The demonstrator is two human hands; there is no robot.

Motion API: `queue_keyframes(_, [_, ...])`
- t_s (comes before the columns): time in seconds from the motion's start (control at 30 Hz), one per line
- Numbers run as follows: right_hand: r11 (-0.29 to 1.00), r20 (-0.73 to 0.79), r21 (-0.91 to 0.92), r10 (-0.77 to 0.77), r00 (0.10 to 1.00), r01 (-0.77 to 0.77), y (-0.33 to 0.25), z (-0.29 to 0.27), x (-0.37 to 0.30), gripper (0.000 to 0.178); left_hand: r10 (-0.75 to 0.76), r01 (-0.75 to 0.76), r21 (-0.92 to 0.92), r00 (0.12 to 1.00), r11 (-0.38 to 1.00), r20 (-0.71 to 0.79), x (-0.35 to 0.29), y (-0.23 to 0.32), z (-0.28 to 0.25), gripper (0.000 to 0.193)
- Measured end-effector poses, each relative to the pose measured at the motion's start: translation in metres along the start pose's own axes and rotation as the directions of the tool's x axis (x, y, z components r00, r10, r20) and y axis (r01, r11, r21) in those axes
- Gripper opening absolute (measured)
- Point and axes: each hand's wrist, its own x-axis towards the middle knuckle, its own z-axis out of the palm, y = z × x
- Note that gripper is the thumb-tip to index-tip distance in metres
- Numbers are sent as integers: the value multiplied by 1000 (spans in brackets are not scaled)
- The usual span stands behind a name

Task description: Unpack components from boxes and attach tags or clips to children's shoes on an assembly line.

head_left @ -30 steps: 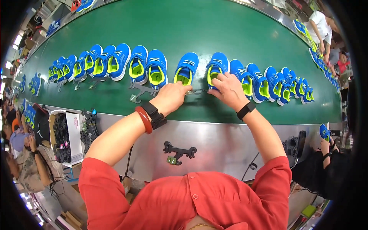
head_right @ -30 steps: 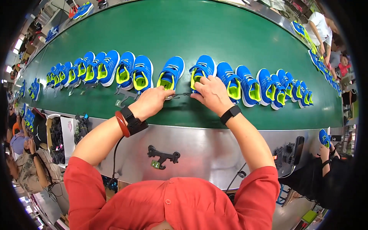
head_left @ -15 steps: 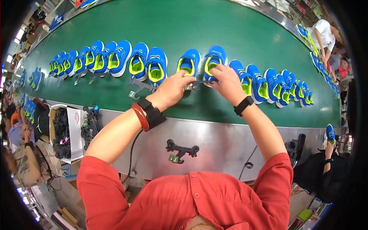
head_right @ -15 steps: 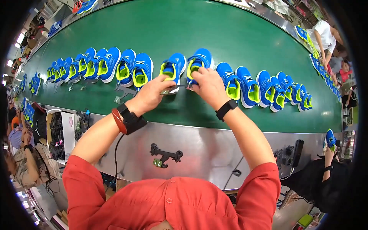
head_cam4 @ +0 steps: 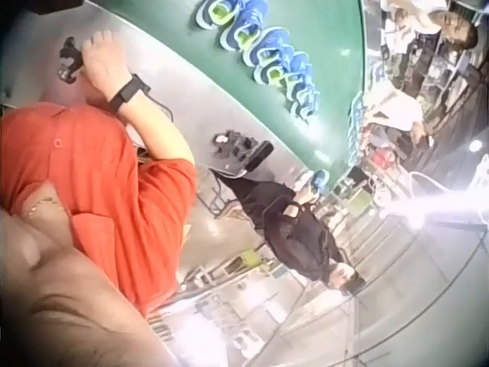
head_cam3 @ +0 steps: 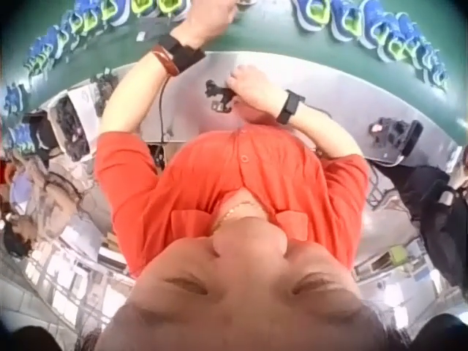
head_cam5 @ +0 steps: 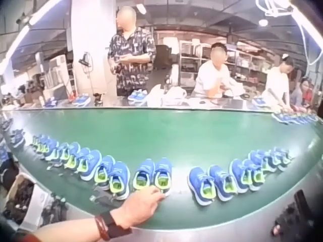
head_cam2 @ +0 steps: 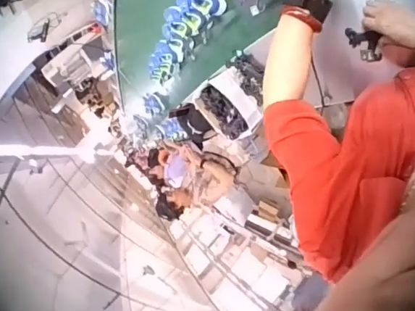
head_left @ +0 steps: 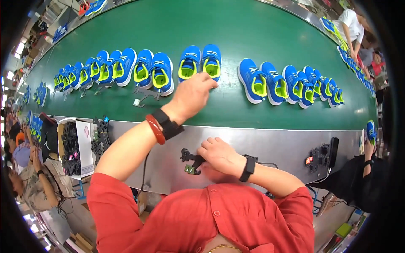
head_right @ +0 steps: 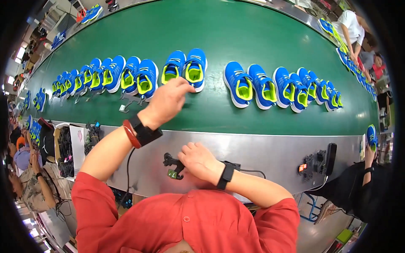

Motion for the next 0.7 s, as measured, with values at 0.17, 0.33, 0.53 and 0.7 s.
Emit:
queue_keyframes(0.17, [999, -63, -7, 43, 997, -43, 10, 13, -11, 19, 85, -73, -91, 988, 993, 128, 25, 37, 57, 32])
queue_keyframes(0.33, [923, -96, 383, 90, 991, -47, 27, -14, -36, 18, 122, -98, -111, 966, 989, 230, 60, 48, 103, 37])
queue_keyframes(0.53, [210, 52, 937, 707, 705, -280, 74, -63, -102, 32, 132, -92, -180, 965, 979, 227, 66, 33, 131, 7])
queue_keyframes(0.7, [169, -66, 970, 873, 484, -174, 104, -63, -121, 40, 137, -95, -199, 968, 975, 210, 59, 41, 127, 8])
